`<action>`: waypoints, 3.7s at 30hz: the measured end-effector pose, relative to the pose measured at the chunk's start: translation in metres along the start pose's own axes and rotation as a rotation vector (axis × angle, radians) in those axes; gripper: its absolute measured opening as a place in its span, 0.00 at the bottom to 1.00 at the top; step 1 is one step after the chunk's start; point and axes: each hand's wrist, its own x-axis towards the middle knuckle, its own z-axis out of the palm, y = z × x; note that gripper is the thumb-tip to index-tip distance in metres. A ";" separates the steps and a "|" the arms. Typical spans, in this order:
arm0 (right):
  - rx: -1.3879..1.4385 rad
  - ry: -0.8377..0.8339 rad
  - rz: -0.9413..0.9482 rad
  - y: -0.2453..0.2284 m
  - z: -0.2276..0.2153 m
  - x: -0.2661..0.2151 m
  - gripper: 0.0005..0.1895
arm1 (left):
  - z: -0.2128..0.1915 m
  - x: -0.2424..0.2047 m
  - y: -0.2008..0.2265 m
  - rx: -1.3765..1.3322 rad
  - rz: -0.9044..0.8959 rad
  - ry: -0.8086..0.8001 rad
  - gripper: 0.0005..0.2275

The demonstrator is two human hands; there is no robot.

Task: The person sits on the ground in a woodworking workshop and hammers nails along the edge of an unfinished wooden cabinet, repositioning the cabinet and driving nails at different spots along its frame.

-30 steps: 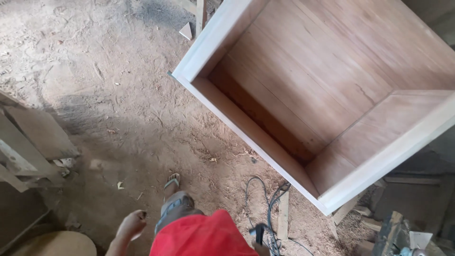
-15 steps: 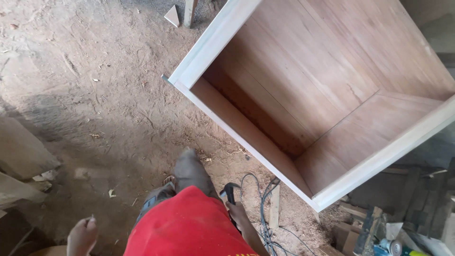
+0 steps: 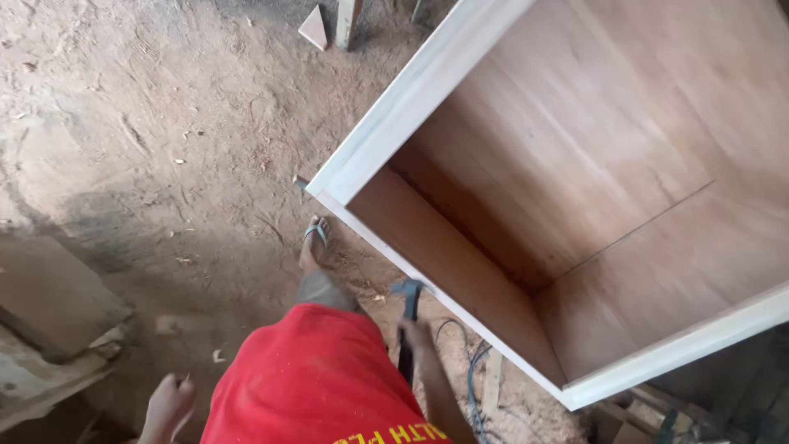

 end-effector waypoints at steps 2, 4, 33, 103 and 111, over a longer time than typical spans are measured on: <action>0.006 0.011 -0.051 -0.064 0.015 -0.003 0.14 | -0.048 0.030 0.031 0.042 0.064 0.019 0.15; 0.159 -0.141 0.000 -0.156 0.023 -0.002 0.13 | -0.087 0.062 0.080 -0.060 0.125 0.148 0.14; 0.979 0.644 -0.176 -0.345 0.187 0.181 0.21 | -0.401 0.547 0.510 0.864 0.700 -0.363 0.21; 3.310 1.910 -0.145 -0.582 0.358 0.270 0.12 | 0.100 0.205 0.654 2.138 2.603 -2.259 0.07; 3.285 2.268 -0.286 -0.563 0.333 0.262 0.15 | 0.087 0.201 0.652 2.137 2.710 -2.187 0.07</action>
